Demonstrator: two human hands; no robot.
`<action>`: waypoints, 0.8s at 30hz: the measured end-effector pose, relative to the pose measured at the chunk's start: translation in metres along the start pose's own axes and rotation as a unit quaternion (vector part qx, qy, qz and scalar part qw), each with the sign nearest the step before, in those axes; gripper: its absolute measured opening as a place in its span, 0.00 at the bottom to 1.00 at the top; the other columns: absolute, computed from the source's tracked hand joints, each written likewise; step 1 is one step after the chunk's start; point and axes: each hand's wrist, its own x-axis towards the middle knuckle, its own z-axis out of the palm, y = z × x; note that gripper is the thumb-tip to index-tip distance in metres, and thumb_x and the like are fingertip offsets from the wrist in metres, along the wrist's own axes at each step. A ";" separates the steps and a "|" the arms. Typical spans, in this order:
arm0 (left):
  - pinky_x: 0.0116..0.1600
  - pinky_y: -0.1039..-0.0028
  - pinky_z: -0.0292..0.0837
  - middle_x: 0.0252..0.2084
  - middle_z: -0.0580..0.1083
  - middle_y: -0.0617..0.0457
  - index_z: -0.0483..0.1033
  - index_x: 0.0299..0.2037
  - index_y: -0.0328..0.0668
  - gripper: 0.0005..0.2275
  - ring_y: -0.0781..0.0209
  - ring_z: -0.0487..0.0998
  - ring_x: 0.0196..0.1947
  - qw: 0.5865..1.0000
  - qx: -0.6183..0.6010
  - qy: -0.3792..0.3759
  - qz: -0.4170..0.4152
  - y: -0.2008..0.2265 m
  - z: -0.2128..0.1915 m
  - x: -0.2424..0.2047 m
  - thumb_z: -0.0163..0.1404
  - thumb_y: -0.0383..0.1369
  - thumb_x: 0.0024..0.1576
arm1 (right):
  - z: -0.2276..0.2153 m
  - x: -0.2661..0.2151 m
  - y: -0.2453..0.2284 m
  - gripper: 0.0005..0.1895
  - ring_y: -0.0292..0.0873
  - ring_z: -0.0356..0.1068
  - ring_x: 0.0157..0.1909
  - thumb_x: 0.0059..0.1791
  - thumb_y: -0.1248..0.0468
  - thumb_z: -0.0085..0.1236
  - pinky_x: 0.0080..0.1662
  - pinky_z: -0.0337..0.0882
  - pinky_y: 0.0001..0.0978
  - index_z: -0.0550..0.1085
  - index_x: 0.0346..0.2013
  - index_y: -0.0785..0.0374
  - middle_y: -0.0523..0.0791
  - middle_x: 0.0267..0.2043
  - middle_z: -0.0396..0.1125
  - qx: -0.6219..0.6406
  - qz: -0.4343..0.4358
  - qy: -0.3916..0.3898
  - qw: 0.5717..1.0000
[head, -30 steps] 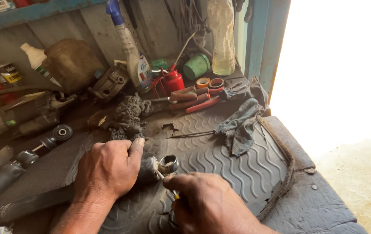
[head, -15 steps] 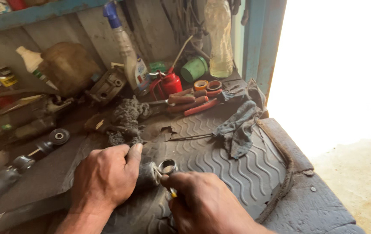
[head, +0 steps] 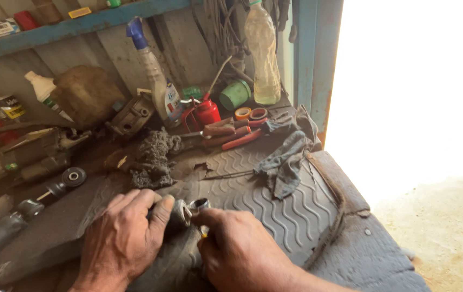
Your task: The person uses a screwdriver to pry a small metal clip or component from the end of a black shock absorber tube on a workbench.
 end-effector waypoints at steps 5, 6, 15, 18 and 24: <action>0.37 0.53 0.73 0.30 0.79 0.48 0.78 0.31 0.43 0.18 0.43 0.80 0.32 0.998 0.040 0.037 0.014 -0.001 0.009 -0.007 0.43 0.47 0.60 | -0.001 -0.001 0.003 0.19 0.58 0.76 0.46 0.41 0.67 0.55 0.48 0.74 0.45 0.78 0.47 0.62 0.55 0.38 0.76 0.024 -0.061 0.013 0.998; 0.38 0.53 0.74 0.30 0.79 0.49 0.78 0.30 0.44 0.19 0.43 0.81 0.33 0.999 0.045 0.020 -0.016 0.000 0.009 -0.004 0.42 0.48 0.61 | -0.002 0.001 0.004 0.19 0.56 0.77 0.44 0.42 0.67 0.55 0.46 0.75 0.44 0.79 0.48 0.62 0.55 0.37 0.76 0.023 -0.055 0.012 0.998; 0.36 0.52 0.74 0.28 0.80 0.47 0.78 0.29 0.49 0.23 0.42 0.81 0.31 0.979 0.048 -0.088 -0.177 0.013 -0.004 0.012 0.39 0.55 0.61 | -0.015 0.005 -0.002 0.21 0.37 0.66 0.18 0.46 0.68 0.53 0.25 0.68 0.31 0.78 0.54 0.60 0.43 0.24 0.70 0.191 0.137 -0.111 0.965; 0.36 0.52 0.73 0.28 0.79 0.46 0.79 0.27 0.47 0.24 0.42 0.79 0.30 0.967 0.031 -0.127 -0.217 0.015 -0.008 0.014 0.41 0.57 0.60 | -0.017 0.004 -0.001 0.23 0.36 0.65 0.18 0.45 0.70 0.54 0.24 0.67 0.30 0.78 0.55 0.60 0.42 0.24 0.70 0.211 0.130 -0.120 0.961; 0.34 0.55 0.72 0.23 0.77 0.43 0.75 0.20 0.39 0.28 0.45 0.78 0.26 0.980 -0.003 -0.123 -0.157 0.000 -0.013 -0.002 0.42 0.57 0.58 | -0.028 0.000 -0.001 0.24 0.35 0.64 0.18 0.44 0.70 0.53 0.23 0.65 0.30 0.79 0.55 0.60 0.43 0.23 0.69 0.198 0.113 -0.186 0.956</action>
